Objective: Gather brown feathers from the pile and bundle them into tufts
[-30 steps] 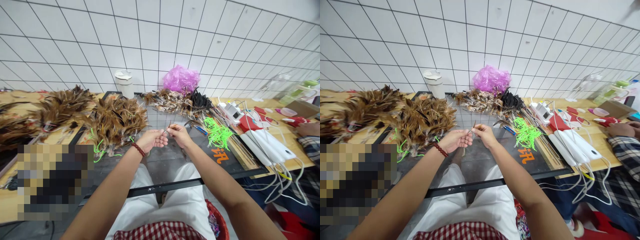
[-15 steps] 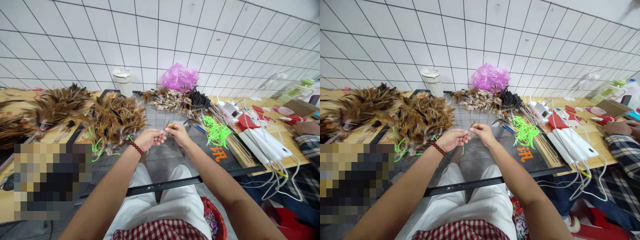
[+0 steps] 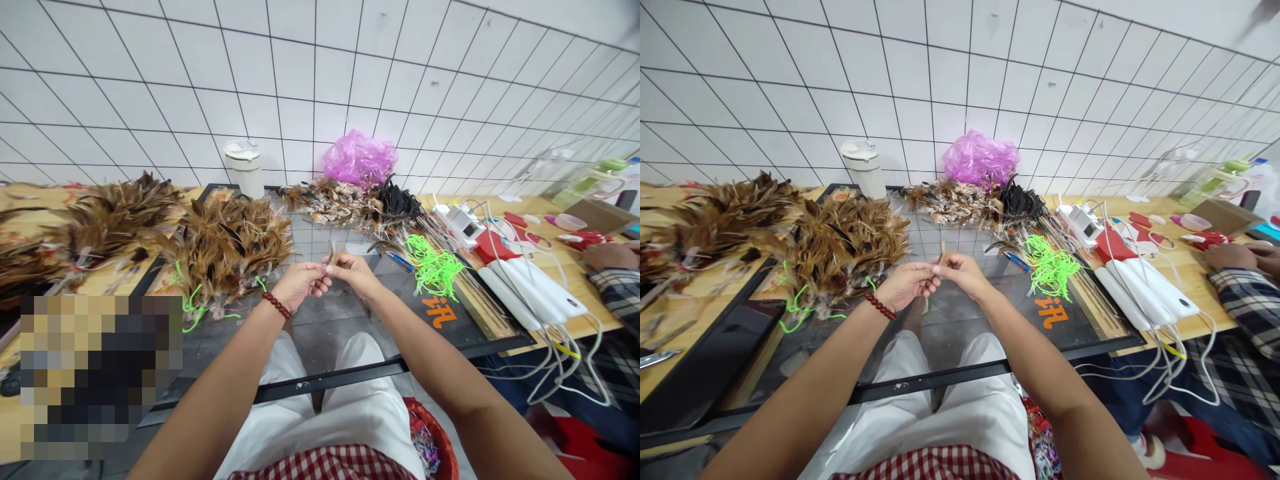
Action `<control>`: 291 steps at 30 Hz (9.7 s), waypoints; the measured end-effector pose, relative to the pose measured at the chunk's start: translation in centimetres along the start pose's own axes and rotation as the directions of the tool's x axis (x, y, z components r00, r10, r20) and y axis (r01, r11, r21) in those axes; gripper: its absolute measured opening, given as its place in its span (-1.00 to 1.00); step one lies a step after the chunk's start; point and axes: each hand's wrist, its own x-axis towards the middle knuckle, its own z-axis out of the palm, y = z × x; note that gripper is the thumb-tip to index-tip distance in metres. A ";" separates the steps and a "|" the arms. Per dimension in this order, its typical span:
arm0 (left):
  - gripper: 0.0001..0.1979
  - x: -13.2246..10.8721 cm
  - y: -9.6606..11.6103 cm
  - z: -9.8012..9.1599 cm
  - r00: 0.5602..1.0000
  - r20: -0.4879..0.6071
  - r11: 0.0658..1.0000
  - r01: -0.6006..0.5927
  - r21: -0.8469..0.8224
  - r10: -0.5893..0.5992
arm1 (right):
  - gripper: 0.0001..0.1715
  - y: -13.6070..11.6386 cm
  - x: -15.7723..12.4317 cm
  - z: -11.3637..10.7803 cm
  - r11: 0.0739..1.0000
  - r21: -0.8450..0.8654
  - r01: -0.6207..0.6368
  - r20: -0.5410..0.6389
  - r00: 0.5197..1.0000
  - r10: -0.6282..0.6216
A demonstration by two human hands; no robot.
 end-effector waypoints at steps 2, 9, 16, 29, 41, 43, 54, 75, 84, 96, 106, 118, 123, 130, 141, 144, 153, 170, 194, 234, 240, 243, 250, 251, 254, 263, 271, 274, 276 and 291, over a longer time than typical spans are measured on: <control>-0.85 -0.1 0.0 0.1 1.000 0.023 0.998 0.018 0.053 -0.019 | -0.71 -0.1 -0.1 0.1 1.000 -0.020 0.001 -0.038 0.999 -0.002; -0.80 -0.2 -0.1 0.1 0.998 0.062 0.998 -0.003 0.062 -0.001 | -0.74 0.0 0.0 0.4 1.000 -0.014 0.007 -0.036 0.999 -0.007; -0.85 -0.2 -0.1 -0.1 0.999 0.031 0.999 -0.039 -0.018 0.040 | -0.71 -3.4 -0.1 -5.2 0.871 -0.491 0.009 -0.374 0.901 -0.220; -0.96 0.3 0.2 -0.7 0.995 -0.081 0.930 -0.084 -0.359 0.058 | -0.66 -4.4 -2.5 -11.1 0.090 -0.752 -0.653 -0.657 0.729 -0.194; -0.88 0.4 -0.1 -0.3 0.989 -0.114 0.919 -0.126 -0.374 0.089 | -0.72 -3.2 -0.7 -8.2 0.851 -0.513 -0.109 -0.560 0.794 -0.236; -0.86 0.3 -0.1 -0.2 0.987 -0.136 0.920 -0.135 -0.367 0.091 | -0.64 -2.9 -0.5 -5.9 0.983 -0.171 -0.061 -0.440 0.898 -0.021; -0.79 0.3 -0.4 -0.1 0.985 -0.102 0.944 -0.165 -0.286 0.141 | -0.59 -1.1 -0.5 -2.3 0.985 0.128 -0.116 -0.268 0.952 0.147; -0.83 0.3 -1.8 1.4 0.957 -0.133 0.942 -0.219 0.255 0.259 | -0.71 -1.1 -0.7 -1.6 0.919 -0.363 0.154 -0.186 0.954 -0.234; -0.71 1.0 -1.2 0.6 0.929 -0.255 0.949 -0.301 -0.096 0.269 | -0.71 -2.8 -1.4 -5.5 0.494 -0.840 0.226 0.011 0.916 -0.401; -0.72 1.8 -1.0 -0.1 0.928 -0.274 0.905 -0.327 -0.274 0.252 | -0.56 -3.9 7.5 -9.0 -0.264 -0.951 -0.162 -0.125 0.981 -0.152; -0.70 1.9 -1.0 0.0 0.926 -0.271 0.902 -0.334 -0.274 0.261 | -0.82 -6.2 8.1 -10.0 0.778 -0.625 -0.065 -0.458 0.838 -0.297; -0.82 1.7 -0.9 0.0 0.959 -0.153 0.930 -0.270 -0.250 0.237 | -0.69 -1.3 2.0 -0.1 0.980 0.196 -0.022 -0.218 0.974 0.066; -0.89 1.3 -0.5 0.1 0.962 -0.184 0.927 -0.250 -0.279 0.204 | -0.65 -1.2 1.2 1.6 0.970 0.234 -0.061 -0.181 0.978 0.105; -0.90 0.8 -0.2 -0.2 0.982 -0.124 0.958 -0.170 -0.233 0.144 | -0.66 -0.8 1.3 1.1 0.998 0.013 0.067 -0.220 0.974 -0.062; -0.87 0.8 -0.5 0.5 0.930 -0.282 0.916 -0.308 -0.256 0.234 | -0.66 -0.3 0.9 2.1 0.979 -0.073 0.189 -0.215 0.956 -0.201; -0.85 0.8 -0.6 0.4 0.935 -0.262 0.930 -0.300 -0.214 0.241 | -0.68 0.1 0.9 2.2 0.976 -0.071 0.206 -0.214 0.953 -0.216; -0.82 0.6 -0.9 0.9 0.953 -0.162 0.964 -0.264 -0.033 0.255 | -0.68 0.9 1.0 2.1 0.969 -0.161 0.186 -0.240 0.945 -0.222; -0.77 0.6 -0.9 0.9 0.959 -0.133 0.965 -0.239 0.106 0.252 | -0.70 -2.0 4.1 -3.9 0.965 -0.256 0.048 -0.304 0.944 -0.128; -0.73 2.0 -1.4 0.9 0.914 -0.304 0.950 -0.304 -0.076 0.268 | -0.68 -3.6 3.8 -3.4 0.998 -0.057 0.001 -0.224 0.975 -0.014; -0.78 2.0 -1.8 1.7 0.892 -0.375 0.968 -0.239 0.079 0.251 | -0.75 -0.9 1.5 -1.5 0.254 -0.747 0.614 0.329 0.674 -0.661; -0.78 1.9 -1.9 1.6 0.901 -0.334 0.960 -0.253 0.119 0.278 | -0.83 -1.5 1.3 -0.5 0.597 -0.658 0.458 0.071 0.828 -0.557; -0.76 1.7 -1.8 1.5 0.899 -0.322 0.955 -0.286 0.084 0.297 | -0.84 -1.8 1.8 -0.7 0.849 -0.444 0.288 -0.163 0.905 -0.392; -0.71 1.5 -1.2 1.1 0.889 -0.379 0.933 -0.330 -0.142 0.257 | -0.67 -1.8 2.7 -2.0 0.998 -0.062 -0.022 -0.160 0.987 0.012; -0.71 1.5 -1.2 1.0 0.888 -0.384 0.930 -0.332 -0.155 0.253 | -0.67 -1.6 2.7 -2.1 0.996 -0.082 -0.034 -0.124 0.992 0.023; -0.73 1.3 -0.9 0.8 0.896 -0.375 0.927 -0.326 -0.185 0.240 | -0.69 -1.2 2.6 -2.2 0.965 -0.262 -0.004 -0.048 0.999 -0.009; -0.71 0.3 -0.3 0.1 0.995 0.020 0.994 -0.096 -0.058 0.097 | -0.65 -3.4 1.5 -1.8 0.983 -0.175 -0.057 0.436 0.891 0.129; -0.65 0.0 -0.3 0.5 0.992 0.089 0.996 -0.080 -0.049 0.084 | -0.64 -2.6 1.6 -1.2 0.995 -0.086 -0.052 0.136 0.989 0.063; -0.66 0.0 -0.5 0.8 0.994 0.053 0.996 -0.092 -0.021 0.093 | -0.61 -2.4 1.6 -0.7 0.992 -0.122 -0.043 0.120 0.991 0.058; -0.68 0.1 -0.6 0.9 0.993 0.008 0.993 -0.113 -0.026 0.114 | -0.62 -2.4 1.7 -0.5 0.988 -0.154 -0.011 0.110 0.994 0.028; -0.68 1.0 -0.7 0.8 0.832 -0.461 0.904 -0.407 -0.128 0.309 | -0.77 -3.0 1.3 -2.6 0.212 -0.974 0.075 0.098 0.990 0.100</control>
